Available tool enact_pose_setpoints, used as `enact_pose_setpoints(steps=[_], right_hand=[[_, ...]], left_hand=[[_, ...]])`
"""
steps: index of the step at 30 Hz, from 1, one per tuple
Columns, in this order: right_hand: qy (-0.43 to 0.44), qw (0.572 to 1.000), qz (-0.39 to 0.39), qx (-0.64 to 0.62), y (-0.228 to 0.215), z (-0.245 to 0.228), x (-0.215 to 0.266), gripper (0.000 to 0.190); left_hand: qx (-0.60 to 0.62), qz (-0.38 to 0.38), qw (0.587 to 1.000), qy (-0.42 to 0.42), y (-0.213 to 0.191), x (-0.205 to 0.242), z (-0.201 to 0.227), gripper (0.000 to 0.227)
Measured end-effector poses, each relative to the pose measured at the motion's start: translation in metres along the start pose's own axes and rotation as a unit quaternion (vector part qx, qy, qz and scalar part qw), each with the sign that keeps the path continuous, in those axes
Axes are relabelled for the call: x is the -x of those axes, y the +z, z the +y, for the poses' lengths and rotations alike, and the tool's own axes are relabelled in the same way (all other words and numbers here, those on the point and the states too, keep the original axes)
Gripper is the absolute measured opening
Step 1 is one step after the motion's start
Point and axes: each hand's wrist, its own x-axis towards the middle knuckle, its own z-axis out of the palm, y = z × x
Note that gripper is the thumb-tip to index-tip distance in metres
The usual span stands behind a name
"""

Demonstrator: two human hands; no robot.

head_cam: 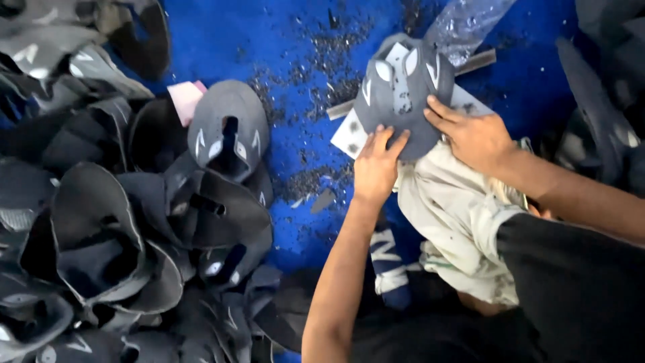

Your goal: Punching eyelet holes into shoe uppers using a manual punch and striker tool.

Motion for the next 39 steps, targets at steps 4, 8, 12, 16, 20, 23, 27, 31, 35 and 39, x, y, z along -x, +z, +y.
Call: enact_pose_setpoints(steps=[4, 8, 12, 16, 20, 23, 27, 31, 35, 39], right_hand=[[-0.007, 1.000, -0.002, 0.012, -0.010, -0.003, -0.007, 0.062], [0.048, 0.983, -0.158, 0.082, -0.023, -0.013, -0.025, 0.063], [0.023, 0.995, -0.096, 0.007, 0.007, 0.028, -0.012, 0.053], [0.195, 0.945, 0.105, -0.240, 0.008, 0.074, -0.022, 0.034], [0.178, 0.973, 0.098, -0.112, 0.022, 0.099, -0.023, 0.043], [0.166, 0.979, 0.096, -0.064, 0.035, 0.110, -0.034, 0.046], [0.174, 0.979, 0.079, -0.069, 0.030, 0.095, -0.023, 0.044], [0.181, 0.974, 0.095, -0.103, 0.024, 0.089, -0.015, 0.041], [0.162, 0.974, 0.111, -0.112, 0.044, 0.117, -0.022, 0.038], [0.281, 0.905, 0.099, -0.304, 0.021, 0.092, -0.040, 0.019]], left_hand=[[-0.059, 0.008, 0.998, 0.005, 0.016, 0.010, 0.019, 0.051], [-0.079, 0.006, 0.997, -0.004, 0.023, 0.020, 0.019, 0.047], [-0.184, -0.143, 0.970, -0.076, 0.007, 0.003, -0.019, 0.037], [-0.105, 0.147, 0.960, -0.215, 0.010, -0.008, -0.037, 0.042], [-0.055, 0.130, 0.954, -0.265, 0.021, 0.007, -0.054, 0.049], [-0.015, 0.054, 0.956, -0.288, 0.022, -0.003, -0.087, 0.055], [0.198, 0.097, 0.931, -0.289, 0.037, 0.010, -0.111, 0.086], [0.184, 0.102, 0.943, -0.257, 0.039, 0.006, -0.114, 0.057], [0.212, 0.101, 0.937, -0.258, 0.038, 0.003, -0.113, 0.056], [0.184, 0.076, 0.938, -0.283, 0.015, 0.009, -0.082, 0.055]])
